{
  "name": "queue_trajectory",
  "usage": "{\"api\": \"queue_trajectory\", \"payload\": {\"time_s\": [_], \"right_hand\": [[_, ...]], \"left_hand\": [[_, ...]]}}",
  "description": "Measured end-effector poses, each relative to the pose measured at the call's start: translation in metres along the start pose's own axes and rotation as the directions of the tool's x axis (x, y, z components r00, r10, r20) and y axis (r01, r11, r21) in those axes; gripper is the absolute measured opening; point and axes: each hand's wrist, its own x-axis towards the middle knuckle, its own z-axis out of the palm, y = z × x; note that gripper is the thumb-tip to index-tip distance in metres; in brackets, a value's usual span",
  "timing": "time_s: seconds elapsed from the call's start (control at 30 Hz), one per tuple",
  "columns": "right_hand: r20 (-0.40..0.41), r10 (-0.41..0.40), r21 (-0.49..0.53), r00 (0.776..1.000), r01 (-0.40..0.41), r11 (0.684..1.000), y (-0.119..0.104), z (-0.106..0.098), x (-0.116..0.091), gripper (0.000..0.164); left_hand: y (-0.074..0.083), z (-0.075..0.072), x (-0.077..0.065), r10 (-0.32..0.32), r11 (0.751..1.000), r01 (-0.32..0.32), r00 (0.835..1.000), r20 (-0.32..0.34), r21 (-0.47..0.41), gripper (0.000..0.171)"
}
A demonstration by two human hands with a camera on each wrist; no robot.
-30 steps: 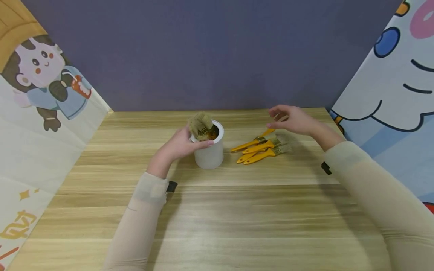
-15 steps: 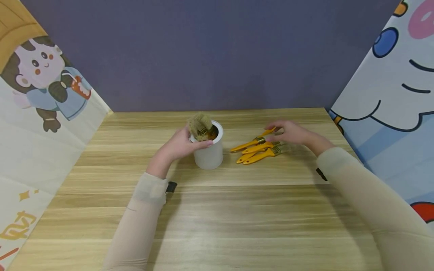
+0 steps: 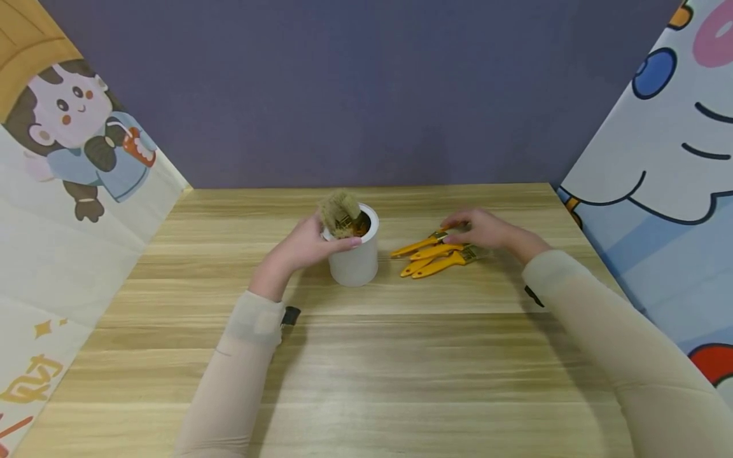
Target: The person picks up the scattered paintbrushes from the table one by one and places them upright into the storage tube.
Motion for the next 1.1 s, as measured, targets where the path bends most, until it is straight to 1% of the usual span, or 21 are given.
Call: {"api": "queue_trajectory", "payload": {"time_s": [0.2, 0.33, 0.5, 0.57, 0.67, 0.77, 0.83, 0.93, 1.03, 1.1], "right_hand": [[0.009, -0.017, -0.053, 1.000, 0.017, 0.998, 0.001, 0.000, 0.003, 0.043], [0.029, -0.034, -0.084, 0.999, 0.036, 0.996, -0.002, -0.001, 0.005, 0.039], [0.046, -0.001, -0.092, 0.999, 0.006, 0.996, -0.006, -0.004, 0.004, 0.036], [0.029, 0.018, -0.093, 0.999, -0.015, 0.996, -0.008, -0.007, 0.003, 0.035], [-0.033, 0.010, -0.082, 0.999, -0.013, 0.997, -0.008, -0.009, 0.000, 0.032], [-0.114, 0.003, -0.031, 0.993, -0.007, 0.999, -0.010, -0.012, -0.002, 0.032], [-0.158, 0.002, 0.007, 0.987, -0.001, 1.000, -0.011, -0.014, -0.004, 0.035], [-0.219, 0.008, 0.095, 0.976, 0.014, 0.995, -0.015, -0.017, -0.007, 0.038], [-0.275, 0.006, 0.210, 0.961, 0.054, 0.976, -0.022, -0.019, -0.010, 0.037], [-0.298, -0.016, 0.301, 0.954, 0.110, 0.947, -0.026, -0.022, -0.012, 0.035]], "left_hand": [[0.000, 0.000, 0.001, -0.006, 1.000, 0.006, 1.000, 0.002, -0.005, 0.100], [0.000, -0.001, 0.000, 0.008, 1.000, -0.008, 1.000, 0.002, -0.012, 0.098], [0.000, 0.000, 0.000, 0.015, 1.000, -0.015, 1.000, 0.001, -0.017, 0.099], [0.000, 0.000, 0.000, 0.012, 1.000, -0.012, 1.000, 0.003, -0.019, 0.100], [0.000, 0.000, 0.000, 0.009, 1.000, -0.008, 1.000, 0.006, -0.021, 0.100], [0.001, 0.000, 0.000, 0.005, 1.000, -0.005, 1.000, 0.007, -0.019, 0.099], [0.001, 0.000, 0.000, 0.005, 1.000, -0.005, 1.000, 0.006, -0.017, 0.098], [0.001, 0.000, 0.000, 0.007, 1.000, -0.007, 1.000, 0.004, -0.012, 0.099], [0.001, 0.000, 0.000, 0.011, 1.000, -0.011, 1.000, 0.000, -0.008, 0.099], [0.001, 0.000, 0.000, 0.013, 1.000, -0.013, 1.000, -0.001, -0.009, 0.098]]}}
